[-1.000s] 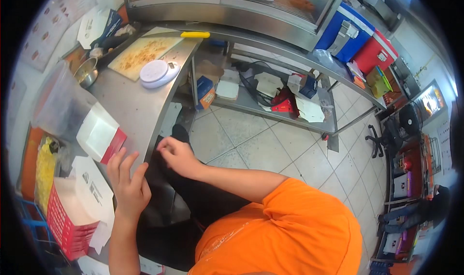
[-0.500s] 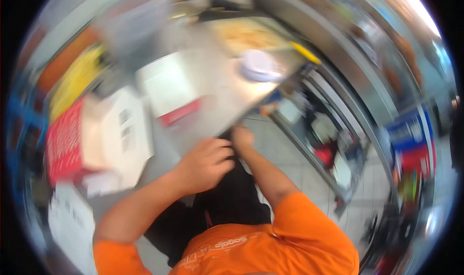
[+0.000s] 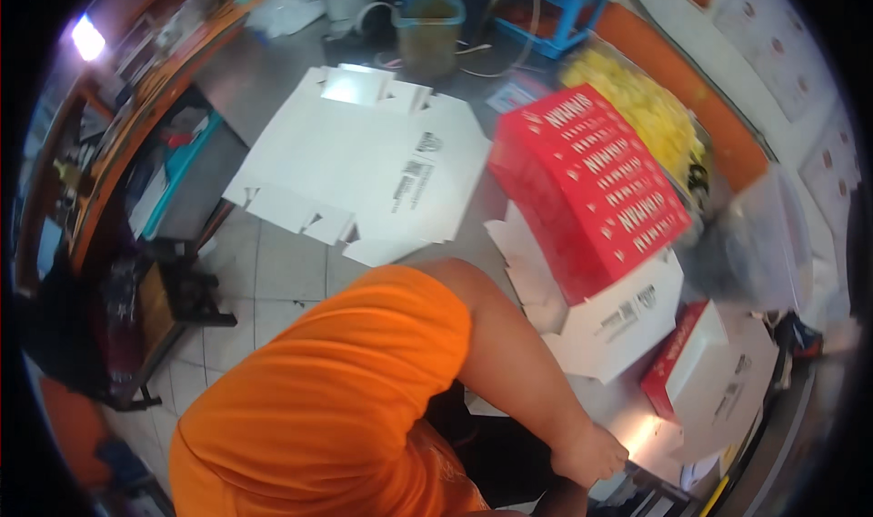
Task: The person folds cardboard food boxes into shape by hand and stacks them on a kitchen counter.
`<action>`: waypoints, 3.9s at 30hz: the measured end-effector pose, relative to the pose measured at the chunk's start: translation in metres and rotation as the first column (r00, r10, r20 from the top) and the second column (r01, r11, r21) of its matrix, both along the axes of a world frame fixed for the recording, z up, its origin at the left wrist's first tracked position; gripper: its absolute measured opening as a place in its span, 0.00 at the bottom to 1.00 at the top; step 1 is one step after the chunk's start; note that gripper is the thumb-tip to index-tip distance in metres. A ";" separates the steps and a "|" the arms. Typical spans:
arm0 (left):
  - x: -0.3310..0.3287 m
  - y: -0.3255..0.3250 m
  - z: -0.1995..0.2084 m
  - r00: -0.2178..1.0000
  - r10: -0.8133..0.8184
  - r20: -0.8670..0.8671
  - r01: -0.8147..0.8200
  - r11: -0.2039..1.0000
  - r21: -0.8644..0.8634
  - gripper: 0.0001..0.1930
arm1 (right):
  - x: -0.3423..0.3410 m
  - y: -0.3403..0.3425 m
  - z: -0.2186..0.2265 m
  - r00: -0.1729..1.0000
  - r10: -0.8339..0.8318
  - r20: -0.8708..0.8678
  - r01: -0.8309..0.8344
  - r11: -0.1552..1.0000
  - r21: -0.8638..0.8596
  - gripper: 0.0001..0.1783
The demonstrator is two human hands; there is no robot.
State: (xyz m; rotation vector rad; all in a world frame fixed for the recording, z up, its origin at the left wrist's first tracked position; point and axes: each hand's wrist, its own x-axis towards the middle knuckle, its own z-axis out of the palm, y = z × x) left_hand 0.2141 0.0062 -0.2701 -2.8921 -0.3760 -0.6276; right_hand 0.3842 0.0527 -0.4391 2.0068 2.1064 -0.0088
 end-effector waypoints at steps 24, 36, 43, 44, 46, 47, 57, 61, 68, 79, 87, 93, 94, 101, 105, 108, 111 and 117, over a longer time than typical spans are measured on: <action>-0.008 0.001 -0.012 0.965 0.168 -0.203 -0.169 0.986 0.011 0.13 | -0.047 -0.003 0.022 0.970 0.241 0.039 -0.240 0.971 -0.015 0.18; -0.214 -0.277 -0.096 -0.176 0.708 -0.683 -0.831 -0.479 -0.282 0.12 | -0.041 0.016 0.028 0.904 0.417 0.099 -0.417 0.909 -0.015 0.21; -0.239 -0.313 -0.191 -0.113 0.308 -0.945 -0.807 -0.584 -0.094 0.19 | -0.027 0.028 0.028 0.904 0.422 0.072 -0.421 0.907 -0.023 0.23; -0.241 -0.301 -0.203 -0.077 0.276 -0.958 -0.892 -0.449 -0.058 0.20 | -0.025 0.029 0.028 0.907 0.418 0.060 -0.417 0.909 -0.019 0.23; -0.247 -0.262 -0.221 -0.035 0.221 -0.975 -0.958 -0.286 -0.030 0.20 | -0.021 0.021 0.029 0.932 0.361 0.041 -0.363 0.928 0.081 0.24; -0.248 -0.245 -0.227 -0.016 0.187 -0.982 -0.965 -0.258 -0.034 0.20 | -0.022 0.017 0.032 0.945 0.328 0.019 -0.326 0.928 0.183 0.27; -0.302 -0.237 -0.272 0.011 -0.161 -0.987 -0.881 -0.469 0.066 0.22 | -0.045 -0.011 0.064 0.941 0.202 -0.273 -0.180 0.978 0.105 0.24; -0.294 -0.251 -0.272 0.020 -0.241 -0.970 -0.873 -0.478 0.101 0.22 | -0.045 -0.015 0.063 0.947 0.251 -0.199 -0.217 0.960 0.177 0.24; -0.160 -0.248 -0.181 0.042 -0.353 -0.935 -0.978 -0.207 0.034 0.23 | -0.026 -0.005 0.037 0.921 0.344 -0.182 -0.316 0.934 0.165 0.26; -0.265 -0.288 -0.281 0.023 -0.567 -0.823 -0.899 -0.372 0.231 0.25 | -0.041 -0.009 0.055 0.897 0.304 -0.322 -0.228 0.940 0.253 0.24; -0.243 -0.318 -0.300 -0.085 -0.681 -0.727 -0.955 -0.153 0.255 0.27 | -0.034 -0.005 0.049 0.901 0.405 -0.156 -0.369 0.904 0.218 0.27; -0.171 -0.324 -0.139 -0.262 -0.528 -0.808 -0.964 0.111 0.240 0.30 | -0.036 -0.010 0.060 0.932 0.346 -0.109 -0.330 0.933 0.141 0.27; -0.168 -0.323 -0.145 -0.247 -0.530 -0.811 -0.968 0.107 0.225 0.30 | -0.038 -0.011 0.063 0.952 0.301 -0.055 -0.292 0.947 0.136 0.27; -0.223 -0.332 -0.270 -0.263 -0.838 -0.478 -0.930 0.089 0.357 0.29 | -0.050 -0.014 0.079 0.957 0.286 -0.048 -0.285 0.958 0.023 0.28; -0.223 -0.329 -0.289 -0.448 -0.683 -0.577 -0.798 0.015 0.602 0.31 | -0.047 -0.007 0.066 0.933 0.338 -0.123 -0.328 0.940 0.096 0.27; -0.228 -0.324 -0.291 -0.364 -0.692 -0.624 -0.837 -0.051 0.545 0.31 | -0.047 -0.006 0.060 0.933 0.321 -0.161 -0.314 0.947 0.068 0.27; -0.234 -0.331 -0.270 -0.254 -0.715 -0.651 -0.902 -0.067 0.427 0.32 | -0.044 -0.004 0.047 0.913 0.357 -0.196 -0.321 0.927 0.193 0.24; -0.169 -0.320 -0.173 -0.174 -0.789 -0.589 -0.973 0.045 0.228 0.31 | -0.022 0.008 0.034 0.937 0.347 -0.034 -0.340 0.931 0.134 0.27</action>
